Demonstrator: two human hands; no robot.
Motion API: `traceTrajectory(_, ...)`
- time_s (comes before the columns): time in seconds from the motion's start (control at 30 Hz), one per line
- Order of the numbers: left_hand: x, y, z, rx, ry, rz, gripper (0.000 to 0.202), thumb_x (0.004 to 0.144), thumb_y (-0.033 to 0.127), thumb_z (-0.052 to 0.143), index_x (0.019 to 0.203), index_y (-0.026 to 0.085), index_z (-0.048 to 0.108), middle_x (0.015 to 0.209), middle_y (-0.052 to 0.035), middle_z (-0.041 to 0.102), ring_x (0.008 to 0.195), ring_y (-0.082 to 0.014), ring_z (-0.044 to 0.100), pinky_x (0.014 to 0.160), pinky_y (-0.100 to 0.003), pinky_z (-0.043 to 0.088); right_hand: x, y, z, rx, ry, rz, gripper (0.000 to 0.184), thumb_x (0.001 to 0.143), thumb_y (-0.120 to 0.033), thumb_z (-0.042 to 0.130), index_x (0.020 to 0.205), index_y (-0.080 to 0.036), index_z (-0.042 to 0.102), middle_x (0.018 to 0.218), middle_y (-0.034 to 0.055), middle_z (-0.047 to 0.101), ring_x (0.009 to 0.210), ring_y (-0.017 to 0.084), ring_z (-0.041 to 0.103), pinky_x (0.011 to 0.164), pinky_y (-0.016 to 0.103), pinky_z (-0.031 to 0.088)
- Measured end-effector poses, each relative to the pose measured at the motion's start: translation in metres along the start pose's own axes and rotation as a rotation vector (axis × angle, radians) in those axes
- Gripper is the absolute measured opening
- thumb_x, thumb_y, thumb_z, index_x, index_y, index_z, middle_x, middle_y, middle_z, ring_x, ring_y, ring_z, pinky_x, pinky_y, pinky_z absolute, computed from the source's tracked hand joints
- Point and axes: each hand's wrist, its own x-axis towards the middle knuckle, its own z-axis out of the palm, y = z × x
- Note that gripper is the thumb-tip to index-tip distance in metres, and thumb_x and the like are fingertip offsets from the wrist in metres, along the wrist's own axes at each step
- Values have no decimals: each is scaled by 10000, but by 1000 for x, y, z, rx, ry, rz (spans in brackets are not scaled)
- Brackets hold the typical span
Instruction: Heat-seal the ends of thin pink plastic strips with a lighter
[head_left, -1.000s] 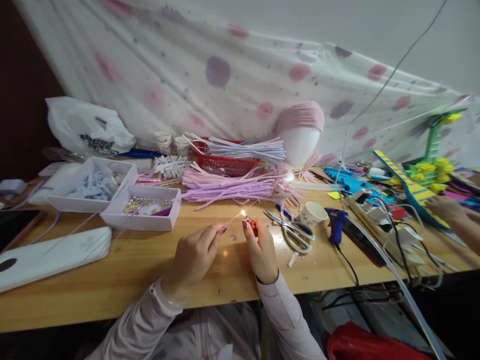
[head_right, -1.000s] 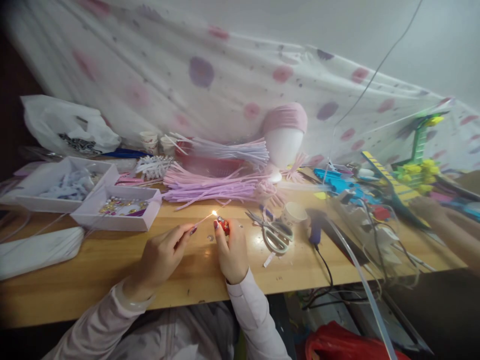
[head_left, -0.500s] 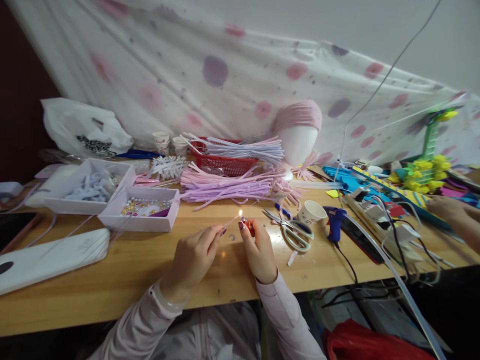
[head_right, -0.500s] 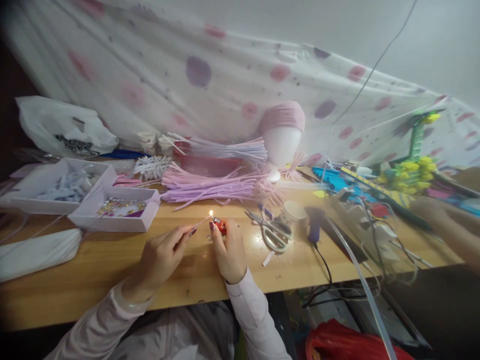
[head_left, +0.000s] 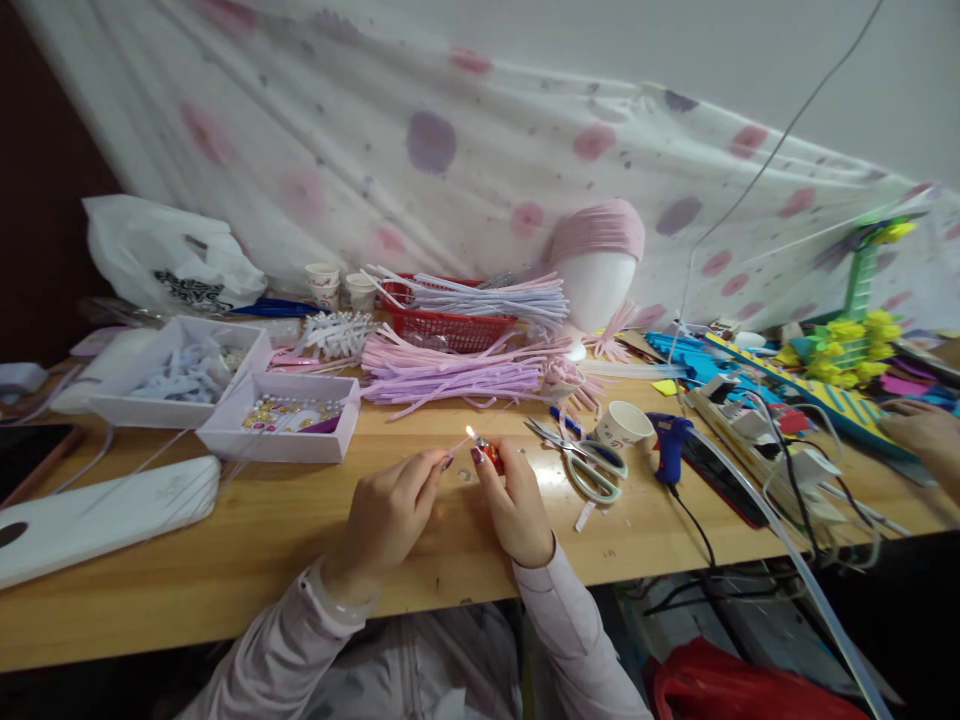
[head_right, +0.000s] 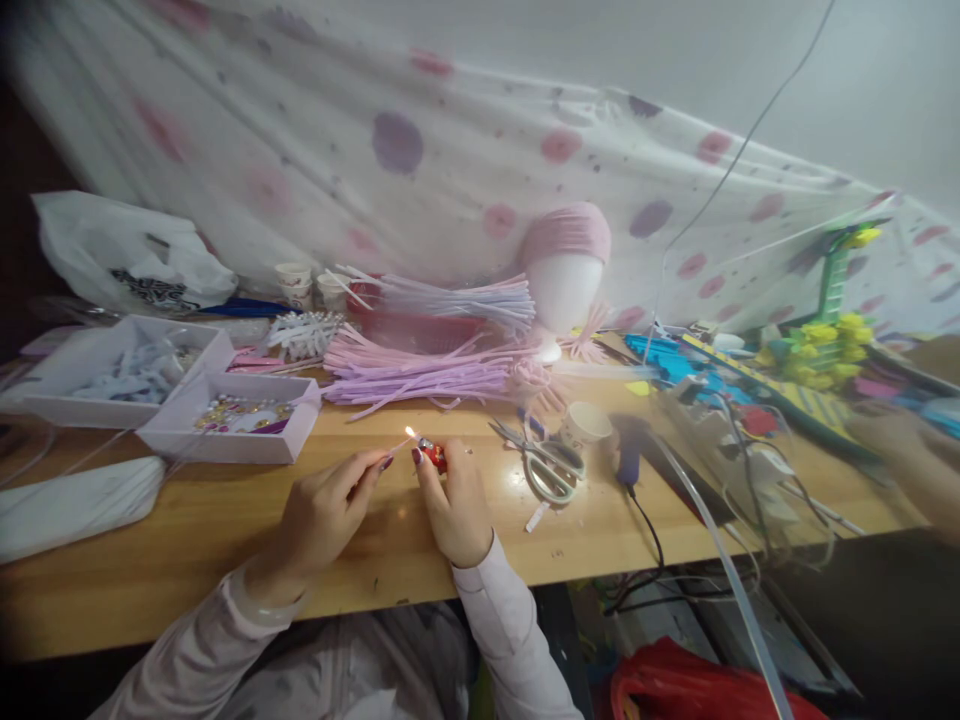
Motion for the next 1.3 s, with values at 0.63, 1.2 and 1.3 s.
traceTrajectory(0.63,0,11,4,3,-59,-5,227,934,263,426,823,181,605,677,3,680,581,-97,619,549,-200,414,-8,-13,13,601,151,375,250,660,-398,727,743,-165,689,645,20,620,628,155,547,627,299,439)
traceTrajectory(1.2,-4,11,-2,-185,-153,-149,166,888,178,466,943,189,623,776,-14,701,693,-114,653,617,-194,478,-6,-4,12,645,198,431,333,708,-482,672,752,-176,550,527,-61,395,471,91,349,458,248,285)
traceTrajectory(1.3,-6,8,-3,-133,-87,-145,166,886,168,469,940,185,626,740,-11,691,666,-108,644,618,-192,476,-6,-2,4,512,152,330,400,860,-537,446,641,-203,414,530,-59,323,477,100,306,469,261,256)
